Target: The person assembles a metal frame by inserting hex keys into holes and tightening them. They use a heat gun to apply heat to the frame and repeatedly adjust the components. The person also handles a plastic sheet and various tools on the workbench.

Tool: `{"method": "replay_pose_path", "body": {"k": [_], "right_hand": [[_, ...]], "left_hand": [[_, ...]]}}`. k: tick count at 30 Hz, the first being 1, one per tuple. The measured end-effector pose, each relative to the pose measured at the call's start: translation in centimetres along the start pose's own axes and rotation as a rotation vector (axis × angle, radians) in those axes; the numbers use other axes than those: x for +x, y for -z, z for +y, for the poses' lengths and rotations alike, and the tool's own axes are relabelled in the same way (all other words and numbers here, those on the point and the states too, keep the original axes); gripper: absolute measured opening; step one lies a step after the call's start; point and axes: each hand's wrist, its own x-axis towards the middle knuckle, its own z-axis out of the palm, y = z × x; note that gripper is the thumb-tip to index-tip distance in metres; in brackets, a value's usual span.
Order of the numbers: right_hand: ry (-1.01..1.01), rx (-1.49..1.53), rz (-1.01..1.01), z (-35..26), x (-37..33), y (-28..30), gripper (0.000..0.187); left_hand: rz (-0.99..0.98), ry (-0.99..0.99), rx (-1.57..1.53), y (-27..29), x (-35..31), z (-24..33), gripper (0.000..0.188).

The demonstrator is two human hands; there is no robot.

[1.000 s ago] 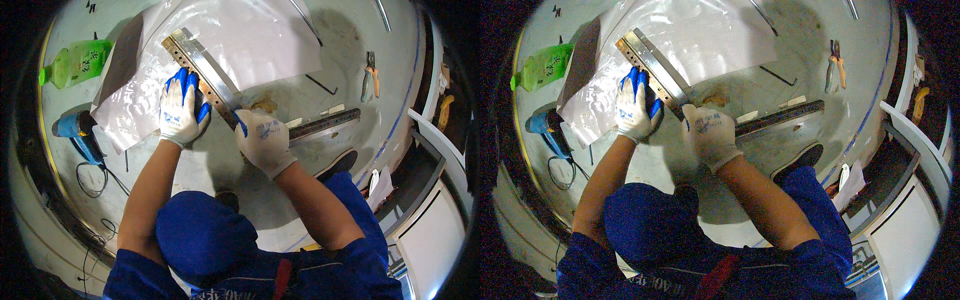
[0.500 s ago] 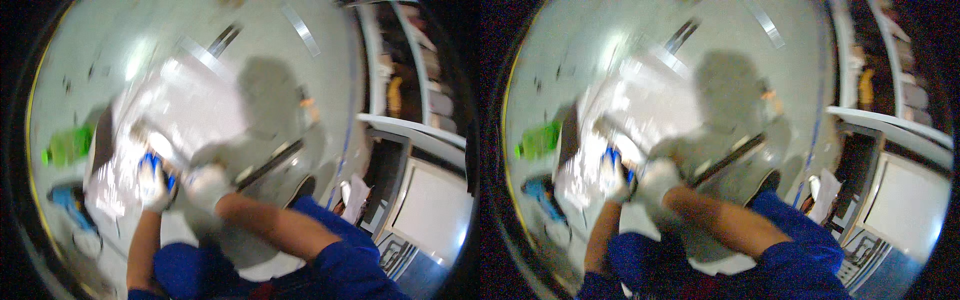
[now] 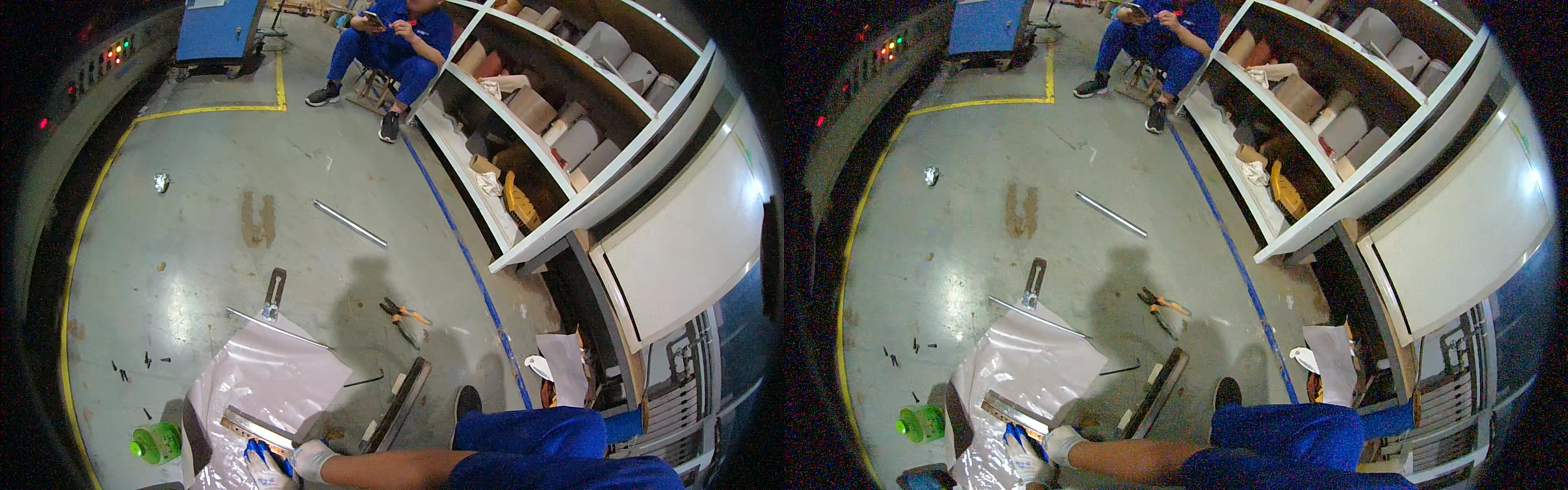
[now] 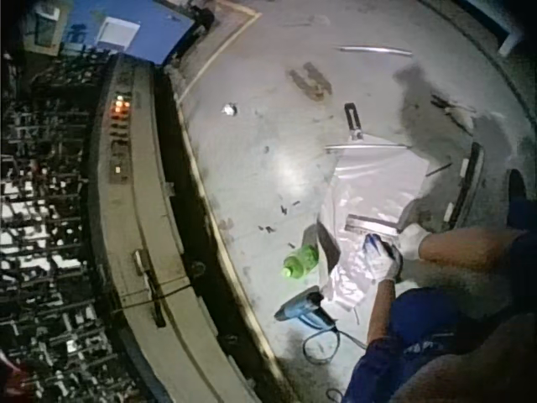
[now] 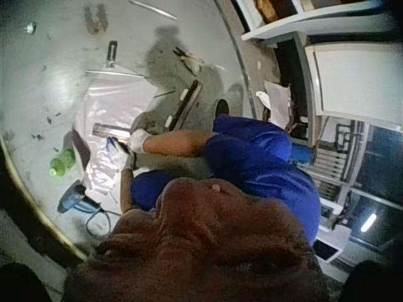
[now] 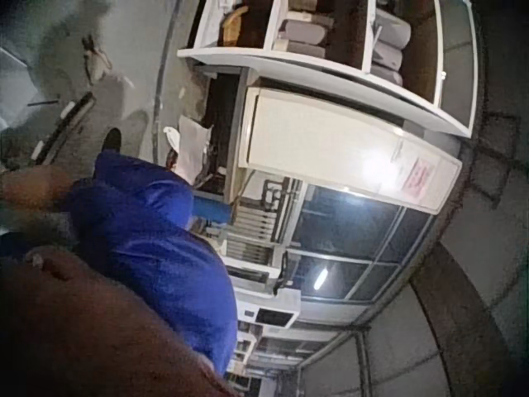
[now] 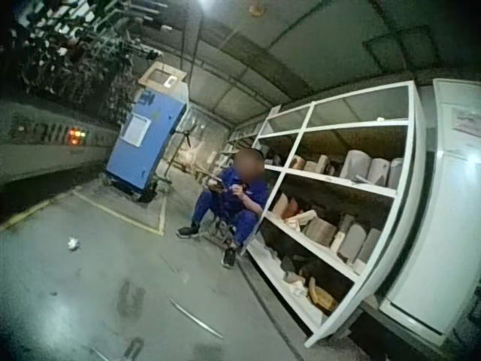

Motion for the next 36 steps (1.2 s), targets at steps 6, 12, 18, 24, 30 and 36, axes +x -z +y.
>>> {"method": "replay_pose_path", "body": {"k": [6, 12, 18, 24, 30, 36], "right_hand": [[-0.039, -0.041, -0.042, 0.8, -1.1, -0.6, 0.033], [0.109, 0.048, 0.130, 1.0, -3.1, 0.8, 0.025], [0.046, -0.224, 0.248, 2.3, -10.0, 17.8, 0.065], [-0.198, -0.040, 0.841, 14.4, -9.5, 24.2, 0.094], [-0.397, -0.204, 0.919, 18.6, -7.6, 26.9, 0.093], [-0.370, -0.119, 0.950, 20.9, -2.4, 29.1, 0.082]], "left_hand": [[-0.014, 0.111, -0.148, 4.5, 2.6, 4.2, 0.076], [0.009, 0.084, -0.100, 3.6, 2.0, 2.8, 0.082], [0.056, -0.047, -0.104, 8.1, 4.2, 4.8, 0.073], [0.197, 0.003, -0.111, 5.0, 1.9, 2.6, 0.078], [0.099, -0.047, -0.117, 6.1, 3.8, 4.4, 0.080], [-0.148, 0.050, -0.147, 8.8, 0.9, 3.5, 0.092]]}}
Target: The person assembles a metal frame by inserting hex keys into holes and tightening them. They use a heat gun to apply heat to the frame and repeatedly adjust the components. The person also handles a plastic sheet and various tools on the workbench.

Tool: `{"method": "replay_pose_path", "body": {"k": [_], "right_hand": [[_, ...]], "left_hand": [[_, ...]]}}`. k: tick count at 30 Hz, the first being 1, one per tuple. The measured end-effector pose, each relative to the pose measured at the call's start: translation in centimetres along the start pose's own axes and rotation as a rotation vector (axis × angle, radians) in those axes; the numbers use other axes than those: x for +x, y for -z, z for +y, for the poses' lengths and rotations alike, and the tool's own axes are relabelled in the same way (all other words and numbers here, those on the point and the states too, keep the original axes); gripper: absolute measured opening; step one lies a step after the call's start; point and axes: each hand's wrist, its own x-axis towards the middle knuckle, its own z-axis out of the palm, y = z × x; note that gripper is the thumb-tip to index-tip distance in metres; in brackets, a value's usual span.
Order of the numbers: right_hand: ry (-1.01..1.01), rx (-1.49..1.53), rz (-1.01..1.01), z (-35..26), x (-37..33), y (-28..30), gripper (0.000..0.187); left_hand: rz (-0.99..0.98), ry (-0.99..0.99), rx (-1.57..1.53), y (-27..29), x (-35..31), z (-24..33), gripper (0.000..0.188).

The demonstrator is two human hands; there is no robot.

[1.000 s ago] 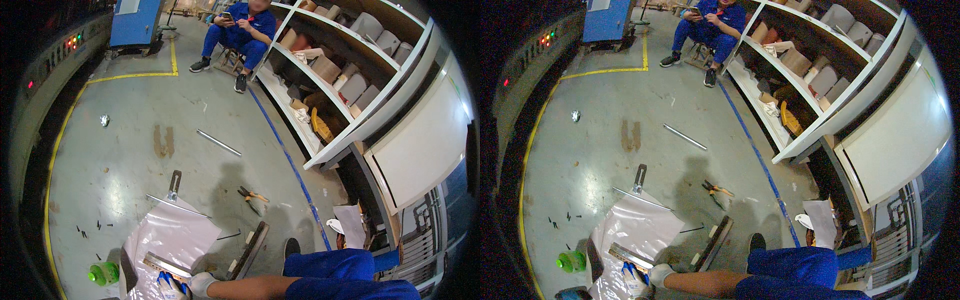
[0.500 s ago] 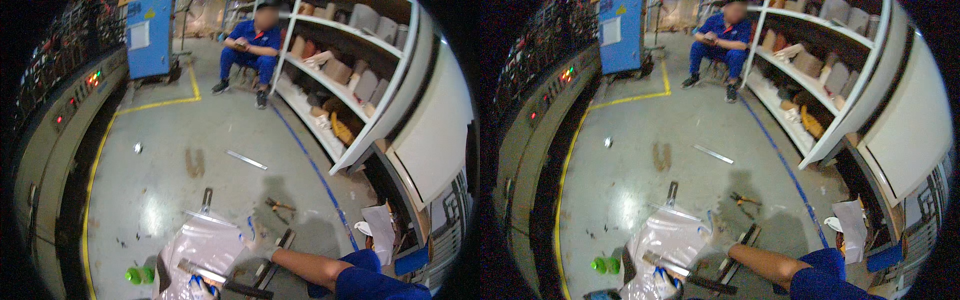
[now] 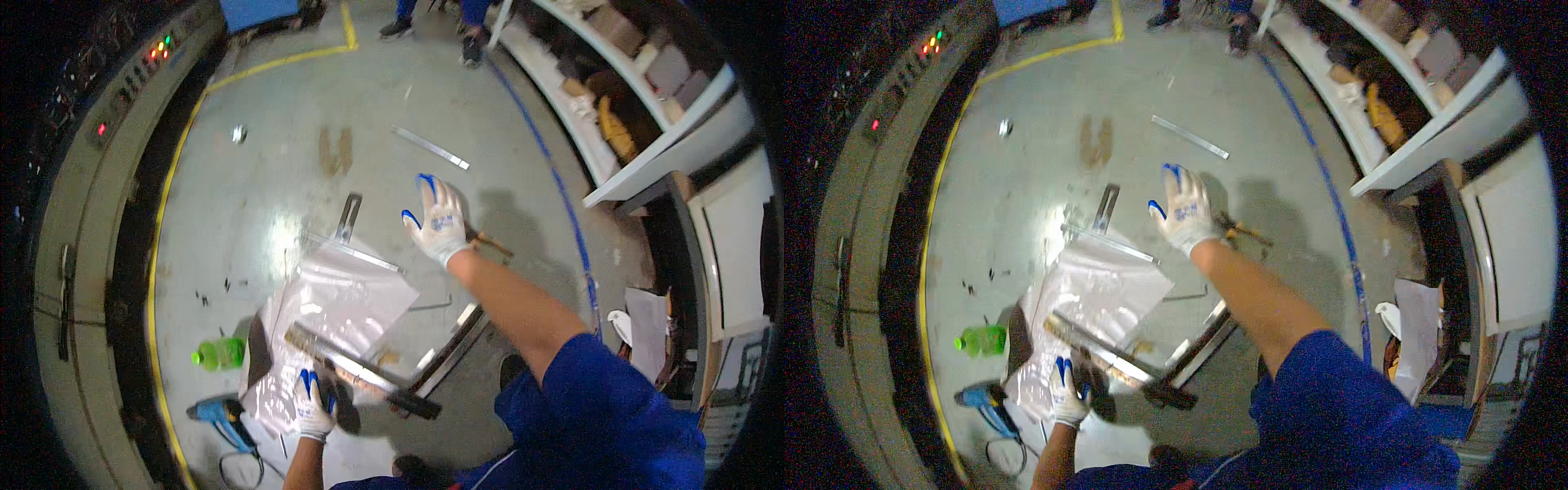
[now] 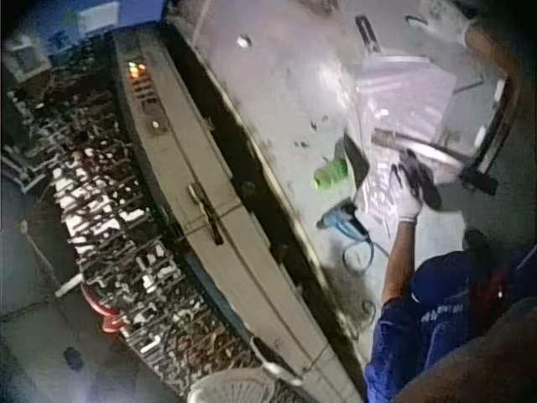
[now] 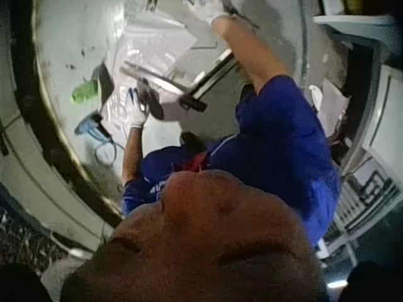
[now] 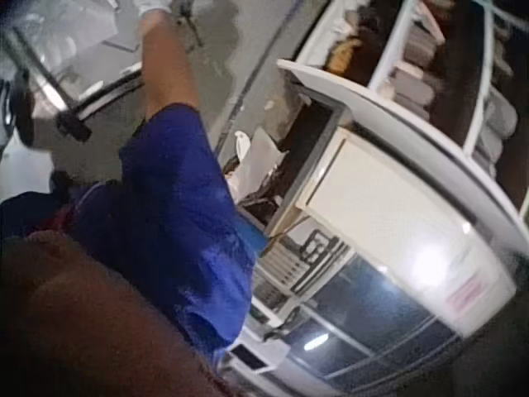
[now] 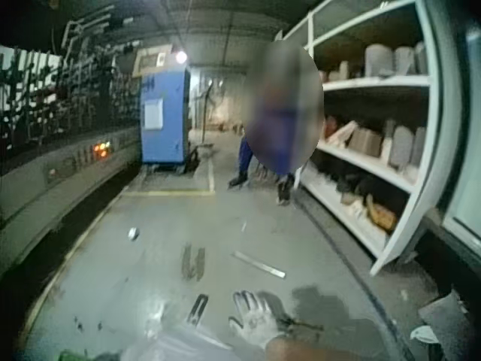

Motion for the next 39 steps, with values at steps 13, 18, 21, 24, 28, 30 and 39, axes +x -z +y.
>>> {"method": "replay_pose_path", "body": {"k": [13, 18, 21, 24, 28, 30, 39], "right_hand": [[-0.017, -0.238, -0.356, 4.1, 0.5, -21.3, 0.078], [-0.096, -0.254, -0.248, 2.0, 1.0, -21.4, 0.079], [-0.095, -0.240, -0.167, 1.6, 1.0, -21.3, 0.076], [-0.095, -0.281, -0.196, 1.7, 0.9, -22.0, 0.076], [-0.113, -0.291, -0.215, 2.4, 1.1, -22.9, 0.076], [-0.106, -0.324, -0.203, 2.8, 1.2, -23.0, 0.076], [-0.081, -0.305, -0.237, 2.4, 0.8, -23.4, 0.079]], "left_hand": [[-0.126, 0.960, -0.390, 3.5, -3.4, 10.7, 0.054], [0.108, 1.288, -0.456, -0.3, 1.2, 17.6, 0.040], [0.371, 1.417, -0.582, -4.3, 1.9, 17.9, 0.041], [0.652, 1.530, -1.024, -5.8, 3.5, 17.4, 0.039], [0.931, 1.530, -1.548, -5.8, 4.9, 18.2, 0.047], [0.988, 1.550, -1.645, -4.4, 6.6, 17.9, 0.045], [0.362, 1.747, -0.885, -3.5, 9.0, 15.2, 0.039]]}}
